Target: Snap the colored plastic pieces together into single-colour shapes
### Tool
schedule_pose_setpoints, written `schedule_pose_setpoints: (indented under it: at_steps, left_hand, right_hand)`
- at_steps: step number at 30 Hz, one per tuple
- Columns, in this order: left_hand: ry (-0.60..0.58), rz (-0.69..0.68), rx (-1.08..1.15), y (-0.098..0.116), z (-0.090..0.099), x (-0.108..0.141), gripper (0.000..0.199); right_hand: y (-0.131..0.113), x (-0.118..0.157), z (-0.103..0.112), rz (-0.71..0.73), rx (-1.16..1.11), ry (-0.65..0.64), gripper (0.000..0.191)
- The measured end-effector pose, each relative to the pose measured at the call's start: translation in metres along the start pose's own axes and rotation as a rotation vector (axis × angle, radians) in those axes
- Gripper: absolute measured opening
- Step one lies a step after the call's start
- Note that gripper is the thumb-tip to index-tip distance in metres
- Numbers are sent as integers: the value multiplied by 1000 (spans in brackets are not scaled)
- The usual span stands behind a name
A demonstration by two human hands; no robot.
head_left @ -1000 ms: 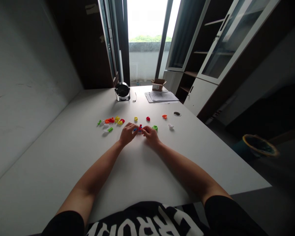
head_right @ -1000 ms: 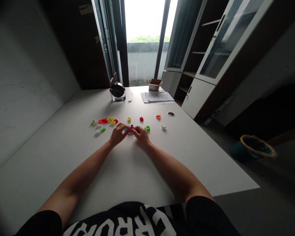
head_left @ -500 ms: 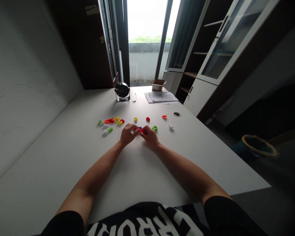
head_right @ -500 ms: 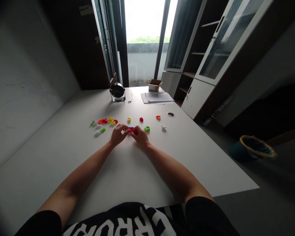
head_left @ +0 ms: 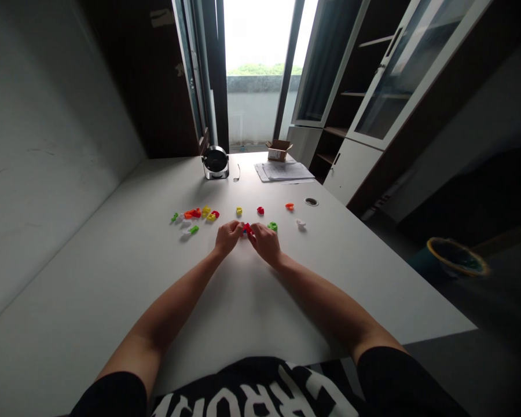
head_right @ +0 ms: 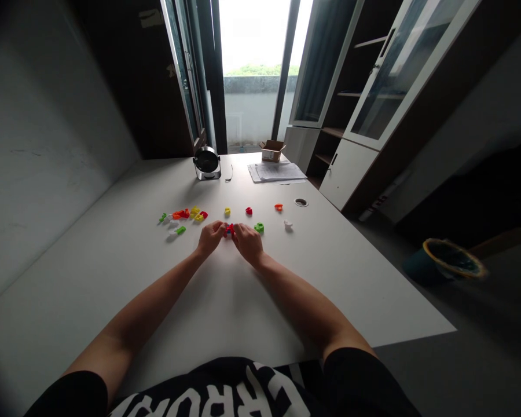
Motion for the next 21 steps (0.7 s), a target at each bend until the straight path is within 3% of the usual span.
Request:
schedule_pose_setpoints:
  at_steps: [7,13,21]
  left_hand:
    - [44,97,316,-25,-5,-5,30]
    - [32,67,468,-27,-8,-5,26]
    - [-9,13,438,-26,-8,-5,27]
  right_hand:
    - [12,-2,-6,-159,-243,-62,21]
    - [19,-3,-8,-245,-462,-85,26]
    - [24,-3,-12,-345,-573,-102,27]
Point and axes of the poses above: each hand's wrist, its own x-axis away from the middle knuckle, its own z-axis out of the back of the hand, y = z × x, the point moved 6 cm from there along -x, towards the middle knuckle, and after that the axes turned 9 degrees about -z, right-handed, at the moved point
